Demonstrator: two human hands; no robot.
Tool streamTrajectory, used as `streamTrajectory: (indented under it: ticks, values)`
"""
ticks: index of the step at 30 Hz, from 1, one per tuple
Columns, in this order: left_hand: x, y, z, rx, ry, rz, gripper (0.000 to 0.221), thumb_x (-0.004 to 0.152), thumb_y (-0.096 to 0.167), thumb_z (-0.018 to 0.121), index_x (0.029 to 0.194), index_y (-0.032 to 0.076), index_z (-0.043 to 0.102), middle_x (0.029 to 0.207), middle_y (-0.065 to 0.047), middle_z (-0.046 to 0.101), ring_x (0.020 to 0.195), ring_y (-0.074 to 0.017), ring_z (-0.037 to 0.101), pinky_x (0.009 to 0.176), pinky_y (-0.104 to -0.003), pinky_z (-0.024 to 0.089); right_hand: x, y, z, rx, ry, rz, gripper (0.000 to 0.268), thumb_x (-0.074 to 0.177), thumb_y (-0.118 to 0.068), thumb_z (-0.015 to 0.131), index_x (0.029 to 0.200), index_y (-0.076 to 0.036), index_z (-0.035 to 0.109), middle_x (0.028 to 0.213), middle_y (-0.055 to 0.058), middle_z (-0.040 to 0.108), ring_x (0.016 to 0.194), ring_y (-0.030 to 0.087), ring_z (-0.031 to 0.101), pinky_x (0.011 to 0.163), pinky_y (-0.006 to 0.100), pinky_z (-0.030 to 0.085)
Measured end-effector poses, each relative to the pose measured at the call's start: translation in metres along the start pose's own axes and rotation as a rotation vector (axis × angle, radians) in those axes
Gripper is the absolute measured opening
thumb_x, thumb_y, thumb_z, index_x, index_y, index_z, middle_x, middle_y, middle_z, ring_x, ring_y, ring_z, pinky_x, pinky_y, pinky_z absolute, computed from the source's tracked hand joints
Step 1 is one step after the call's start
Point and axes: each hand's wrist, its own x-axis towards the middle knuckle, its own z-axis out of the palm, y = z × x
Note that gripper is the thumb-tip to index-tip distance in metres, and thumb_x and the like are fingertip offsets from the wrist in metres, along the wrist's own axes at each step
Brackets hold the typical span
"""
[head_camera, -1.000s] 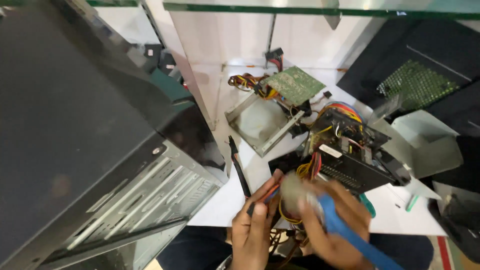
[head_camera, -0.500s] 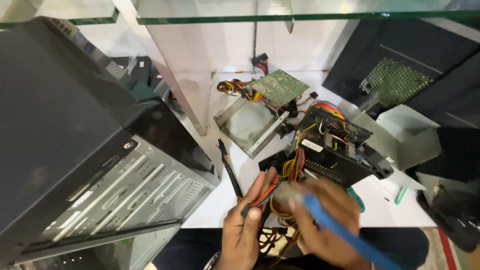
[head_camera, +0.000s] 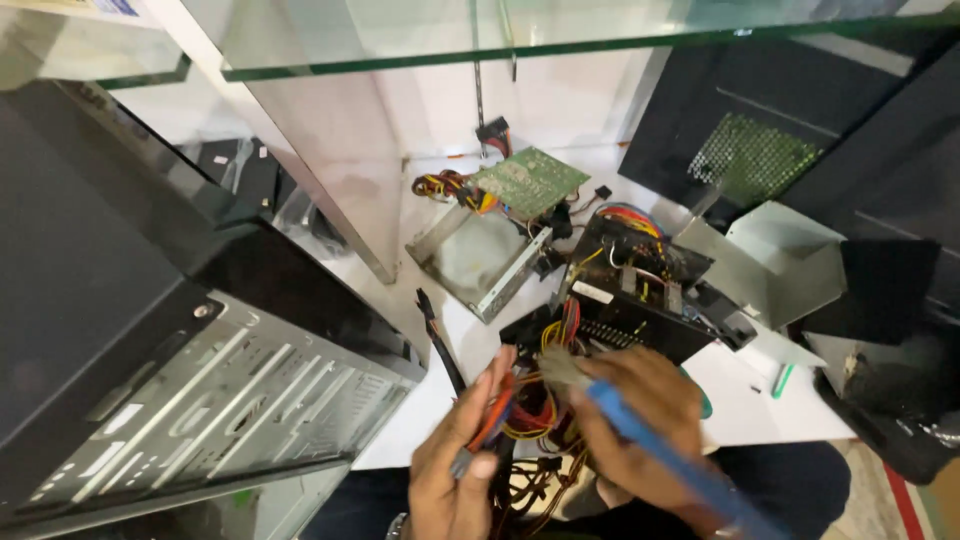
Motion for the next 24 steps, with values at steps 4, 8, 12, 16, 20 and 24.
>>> streamTrajectory:
  ticks: [4, 8, 12, 16, 20, 24]
  values:
    - [-0.002, 0.0, -0.014, 0.138, 0.203, -0.088, 0.047, 0.107, 0.038, 0.046, 0.12, -0.002, 0.066, 0.128, -0.025, 0.071, 0.123, -0.0377, 0.071, 0.108, -0.045, 0.058, -0.027, 0.01, -0.022, 0.112, -0.034, 0.453, 0.022, 0.086, -0.02, 0.072, 0.099, -0.002, 0.074, 0.094, 0.013, 0.077, 0.08, 0.022, 0.077, 0.07, 0.03, 0.062]
    - [-0.005, -0.001, -0.02, 0.379, 0.331, -0.213, 0.036, 0.101, 0.032, 0.051, 0.104, 0.004, 0.074, 0.103, -0.007, 0.083, 0.104, -0.0167, 0.079, 0.095, -0.028, 0.057, -0.048, 0.016, -0.021, 0.188, 0.015, 0.457, 0.025, 0.083, -0.016, 0.073, 0.102, 0.0, 0.072, 0.094, 0.016, 0.078, 0.075, 0.022, 0.079, 0.066, 0.027, 0.067]
    - [-0.021, -0.036, -0.024, 0.618, 0.267, -0.23, 0.046, 0.094, 0.02, 0.068, 0.135, 0.005, 0.055, 0.113, -0.006, 0.079, 0.107, -0.0182, 0.076, 0.101, -0.033, 0.053, -0.029, -0.001, -0.015, 0.027, 0.015, 0.328, 0.016, 0.085, -0.015, 0.073, 0.094, -0.002, 0.071, 0.094, 0.011, 0.075, 0.079, 0.024, 0.075, 0.076, 0.033, 0.062]
    - [-0.029, -0.042, -0.011, 0.811, 0.282, -0.134, 0.095, 0.084, 0.02, 0.082, 0.155, -0.005, 0.025, 0.155, -0.024, 0.045, 0.146, -0.0382, 0.045, 0.122, -0.047, 0.035, -0.036, 0.011, -0.015, -0.046, -0.05, 0.304, 0.017, 0.086, -0.019, 0.071, 0.092, -0.004, 0.073, 0.096, 0.011, 0.076, 0.088, 0.03, 0.075, 0.073, 0.039, 0.064]
    - [-0.04, -0.053, -0.005, 1.077, 0.088, 0.051, 0.067, 0.086, 0.06, 0.07, 0.131, 0.011, 0.058, 0.145, -0.016, 0.053, 0.142, -0.0453, 0.04, 0.121, -0.074, 0.013, -0.035, 0.015, -0.02, 0.004, -0.041, 0.396, 0.02, 0.084, -0.014, 0.074, 0.099, -0.001, 0.072, 0.092, 0.016, 0.074, 0.071, 0.024, 0.072, 0.061, 0.033, 0.058]
    - [-0.021, -0.041, 0.005, 1.095, -0.053, 0.126, 0.057, 0.09, 0.055, 0.071, 0.117, 0.005, 0.067, 0.116, -0.007, 0.071, 0.134, -0.0357, 0.054, 0.111, -0.08, 0.007, -0.027, 0.012, -0.024, -0.001, -0.061, 0.393, 0.019, 0.086, -0.013, 0.073, 0.099, 0.0, 0.073, 0.096, 0.017, 0.075, 0.079, 0.026, 0.076, 0.067, 0.033, 0.063]
